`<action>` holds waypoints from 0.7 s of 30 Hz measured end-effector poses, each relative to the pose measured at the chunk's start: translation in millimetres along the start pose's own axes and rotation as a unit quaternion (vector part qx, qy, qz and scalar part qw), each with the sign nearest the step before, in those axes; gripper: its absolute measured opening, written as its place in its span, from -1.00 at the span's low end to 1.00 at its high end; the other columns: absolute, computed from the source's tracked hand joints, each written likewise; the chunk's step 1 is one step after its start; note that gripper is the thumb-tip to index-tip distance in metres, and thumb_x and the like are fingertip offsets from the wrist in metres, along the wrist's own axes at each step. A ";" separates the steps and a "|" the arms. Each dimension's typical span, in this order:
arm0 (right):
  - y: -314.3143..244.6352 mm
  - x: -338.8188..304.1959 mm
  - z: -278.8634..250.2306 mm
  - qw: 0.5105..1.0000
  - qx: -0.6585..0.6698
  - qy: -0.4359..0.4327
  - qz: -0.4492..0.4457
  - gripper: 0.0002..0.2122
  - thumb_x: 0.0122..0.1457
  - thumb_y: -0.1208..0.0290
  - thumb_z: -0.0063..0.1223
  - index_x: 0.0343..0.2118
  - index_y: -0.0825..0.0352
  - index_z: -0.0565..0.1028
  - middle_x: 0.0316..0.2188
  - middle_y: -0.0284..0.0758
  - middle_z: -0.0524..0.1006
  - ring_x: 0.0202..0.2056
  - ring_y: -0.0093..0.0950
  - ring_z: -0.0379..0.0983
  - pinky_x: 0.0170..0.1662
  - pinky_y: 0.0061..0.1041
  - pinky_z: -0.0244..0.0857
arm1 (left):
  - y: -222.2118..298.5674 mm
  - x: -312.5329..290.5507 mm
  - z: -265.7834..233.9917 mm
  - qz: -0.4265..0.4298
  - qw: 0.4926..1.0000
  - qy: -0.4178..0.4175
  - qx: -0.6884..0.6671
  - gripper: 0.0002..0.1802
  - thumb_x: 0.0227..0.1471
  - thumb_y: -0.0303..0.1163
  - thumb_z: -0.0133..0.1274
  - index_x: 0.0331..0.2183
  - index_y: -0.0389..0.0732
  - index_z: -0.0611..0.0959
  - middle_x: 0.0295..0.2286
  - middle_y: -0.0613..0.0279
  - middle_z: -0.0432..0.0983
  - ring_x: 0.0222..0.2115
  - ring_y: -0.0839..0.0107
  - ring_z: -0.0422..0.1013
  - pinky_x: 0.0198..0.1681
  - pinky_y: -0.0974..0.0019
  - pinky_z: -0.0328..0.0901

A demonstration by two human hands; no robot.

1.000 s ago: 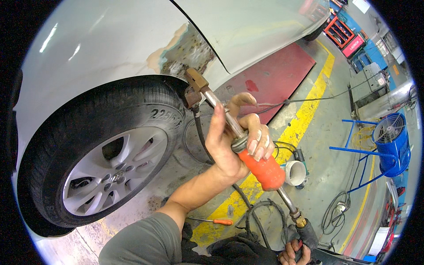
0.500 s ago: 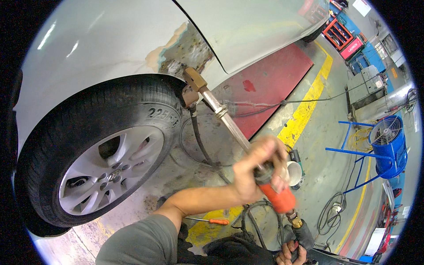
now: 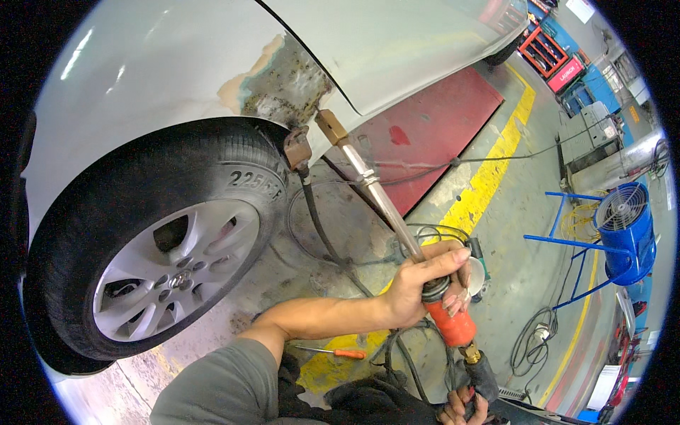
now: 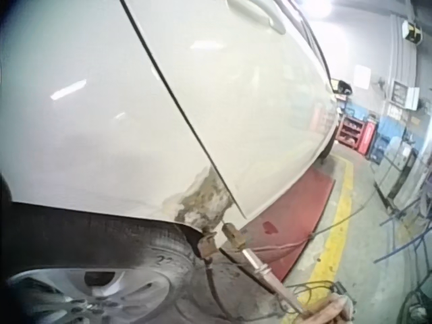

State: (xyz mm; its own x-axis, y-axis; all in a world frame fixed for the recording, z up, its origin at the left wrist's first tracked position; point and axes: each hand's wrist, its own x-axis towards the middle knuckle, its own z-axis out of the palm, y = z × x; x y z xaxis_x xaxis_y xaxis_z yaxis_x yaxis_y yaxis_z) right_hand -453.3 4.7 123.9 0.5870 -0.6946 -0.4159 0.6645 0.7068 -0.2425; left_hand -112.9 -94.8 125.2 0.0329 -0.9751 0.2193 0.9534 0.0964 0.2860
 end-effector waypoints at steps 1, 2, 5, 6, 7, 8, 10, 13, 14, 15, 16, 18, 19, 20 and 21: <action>-1.3 0.8 -2.2 1.000 -0.002 -0.002 0.002 -0.65 0.41 0.10 -0.10 -0.18 0.38 0.37 -0.41 -0.26 0.44 -0.64 -0.57 0.40 -0.61 -0.54 0.29 | 1.8 -3.0 -1.1 0.005 1.000 -0.006 0.012 -0.59 0.41 -0.19 -0.10 -0.41 -0.28 0.53 -0.69 0.23 0.38 -0.66 0.40 0.38 -0.41 0.26 0.39; -2.4 1.4 -4.7 1.000 0.001 -0.001 0.011 -0.64 0.41 0.09 -0.10 -0.17 0.39 0.37 -0.41 -0.26 0.44 -0.63 -0.56 0.42 -0.61 -0.53 0.30 | 6.7 -3.9 -1.9 0.010 1.000 -0.013 0.027 -0.58 0.41 -0.19 -0.11 -0.41 -0.29 0.53 -0.69 0.22 0.38 -0.66 0.40 0.38 -0.42 0.26 0.38; -8.3 2.8 -1.3 1.000 -0.006 -0.024 0.010 -0.63 0.41 0.08 -0.10 -0.16 0.40 0.36 -0.42 -0.26 0.44 -0.62 -0.55 0.44 -0.61 -0.53 0.31 | 11.2 -5.3 9.4 0.022 0.998 -0.056 0.030 -0.55 0.42 -0.18 -0.14 -0.42 -0.32 0.53 -0.69 0.19 0.38 -0.65 0.40 0.39 -0.44 0.29 0.37; -4.8 -1.8 3.1 1.000 -0.011 0.000 -0.015 -0.62 0.41 0.06 -0.09 -0.18 0.38 0.35 -0.42 -0.26 0.44 -0.63 -0.55 0.45 -0.62 -0.52 0.32 | 10.7 -4.4 11.6 0.032 0.997 -0.064 0.032 -0.54 0.43 -0.19 -0.17 -0.41 -0.34 0.53 -0.68 0.18 0.38 -0.64 0.41 0.39 -0.45 0.31 0.37; -0.7 -4.7 4.2 1.000 -0.012 0.012 -0.018 -0.62 0.41 0.06 -0.09 -0.19 0.38 0.35 -0.42 -0.26 0.44 -0.63 -0.55 0.45 -0.62 -0.51 0.32 | 10.7 -5.1 11.0 0.031 0.997 -0.064 0.030 -0.54 0.43 -0.20 -0.17 -0.41 -0.34 0.53 -0.68 0.18 0.38 -0.64 0.41 0.39 -0.45 0.31 0.38; -5.2 -1.1 -0.4 1.000 -0.015 0.012 -0.011 -0.62 0.41 0.05 -0.09 -0.19 0.38 0.35 -0.42 -0.25 0.44 -0.64 -0.55 0.44 -0.62 -0.51 0.33 | 13.3 -4.5 11.4 0.041 0.996 -0.064 0.039 -0.54 0.43 -0.20 -0.18 -0.41 -0.34 0.53 -0.68 0.18 0.38 -0.64 0.41 0.40 -0.45 0.31 0.38; -12.7 4.8 -10.4 1.000 -0.025 0.013 0.004 -0.61 0.41 0.03 -0.08 -0.20 0.37 0.36 -0.43 -0.26 0.45 -0.64 -0.55 0.45 -0.62 -0.52 0.34 | 14.3 -5.6 6.5 0.051 0.996 -0.059 0.048 -0.55 0.42 -0.21 -0.18 -0.41 -0.34 0.53 -0.68 0.20 0.38 -0.63 0.43 0.40 -0.45 0.32 0.39; -13.1 7.9 -7.6 1.000 -0.022 0.002 0.017 -0.60 0.41 0.02 -0.08 -0.20 0.37 0.36 -0.44 -0.27 0.45 -0.65 -0.56 0.44 -0.64 -0.54 0.33 | 11.8 -5.8 1.9 0.038 0.998 -0.039 0.044 -0.56 0.41 -0.21 -0.17 -0.41 -0.34 0.53 -0.68 0.20 0.38 -0.63 0.42 0.40 -0.44 0.30 0.39; -12.7 8.2 -6.4 1.000 -0.023 0.005 0.019 -0.61 0.41 0.02 -0.08 -0.21 0.37 0.36 -0.44 -0.28 0.45 -0.65 -0.57 0.44 -0.64 -0.55 0.32 | 11.0 -5.4 0.2 0.041 0.998 -0.036 0.039 -0.56 0.41 -0.21 -0.16 -0.41 -0.34 0.53 -0.68 0.19 0.38 -0.64 0.41 0.40 -0.44 0.30 0.38; -12.5 9.1 -5.0 0.999 -0.024 0.009 0.021 -0.61 0.41 0.02 -0.08 -0.21 0.37 0.36 -0.44 -0.28 0.45 -0.66 -0.58 0.43 -0.65 -0.56 0.32 | 10.1 -4.9 -1.7 0.043 0.998 -0.034 0.035 -0.56 0.41 -0.21 -0.16 -0.41 -0.34 0.53 -0.68 0.19 0.39 -0.64 0.41 0.39 -0.44 0.29 0.38; -12.0 10.1 -4.3 0.999 -0.024 0.012 0.024 -0.61 0.41 0.02 -0.08 -0.21 0.36 0.36 -0.45 -0.29 0.45 -0.66 -0.58 0.43 -0.66 -0.56 0.31 | 9.5 -4.6 -2.8 0.046 0.998 -0.031 0.031 -0.56 0.40 -0.21 -0.16 -0.41 -0.34 0.53 -0.68 0.18 0.39 -0.64 0.41 0.39 -0.43 0.28 0.38; -12.0 11.3 -4.4 0.999 -0.028 0.017 0.019 -0.61 0.41 0.03 -0.08 -0.21 0.37 0.36 -0.45 -0.29 0.44 -0.67 -0.59 0.42 -0.66 -0.57 0.31 | 9.4 -4.6 -4.1 0.049 0.998 -0.031 0.028 -0.57 0.40 -0.21 -0.16 -0.40 -0.34 0.53 -0.69 0.18 0.39 -0.65 0.40 0.38 -0.43 0.27 0.38; -11.9 11.6 -5.0 0.999 -0.030 0.019 0.017 -0.61 0.41 0.03 -0.08 -0.21 0.37 0.37 -0.45 -0.29 0.44 -0.67 -0.59 0.42 -0.66 -0.57 0.30 | 9.2 -4.9 -5.0 0.051 0.998 -0.030 0.026 -0.57 0.40 -0.21 -0.16 -0.40 -0.34 0.53 -0.69 0.17 0.39 -0.65 0.40 0.38 -0.43 0.27 0.38; -10.4 10.2 -1.6 0.999 -0.028 0.024 0.011 -0.61 0.41 0.03 -0.08 -0.21 0.37 0.37 -0.45 -0.29 0.44 -0.67 -0.59 0.42 -0.66 -0.56 0.31 | 8.5 -4.8 -5.6 0.052 0.998 -0.035 0.021 -0.58 0.40 -0.16 -0.10 -0.42 -0.27 0.54 -0.65 0.24 0.41 -0.66 0.48 0.40 -0.43 0.31 0.40; -8.2 8.1 2.2 0.999 -0.026 0.029 0.005 -0.61 0.41 0.03 -0.08 -0.21 0.38 0.37 -0.45 -0.29 0.44 -0.67 -0.59 0.42 -0.65 -0.56 0.31 | 7.7 -4.4 -5.0 0.050 0.998 -0.034 0.015 -0.58 0.40 -0.16 -0.10 -0.42 -0.27 0.54 -0.65 0.23 0.41 -0.66 0.48 0.40 -0.43 0.31 0.40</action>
State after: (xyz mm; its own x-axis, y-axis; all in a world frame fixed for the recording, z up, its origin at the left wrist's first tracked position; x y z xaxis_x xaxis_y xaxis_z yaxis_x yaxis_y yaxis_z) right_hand -453.0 -7.0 124.4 0.5652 -0.6792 -0.4683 0.6322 0.7212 -0.2831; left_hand -104.3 -90.7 121.8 0.1053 -0.9445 0.3111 0.9368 0.1992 0.2875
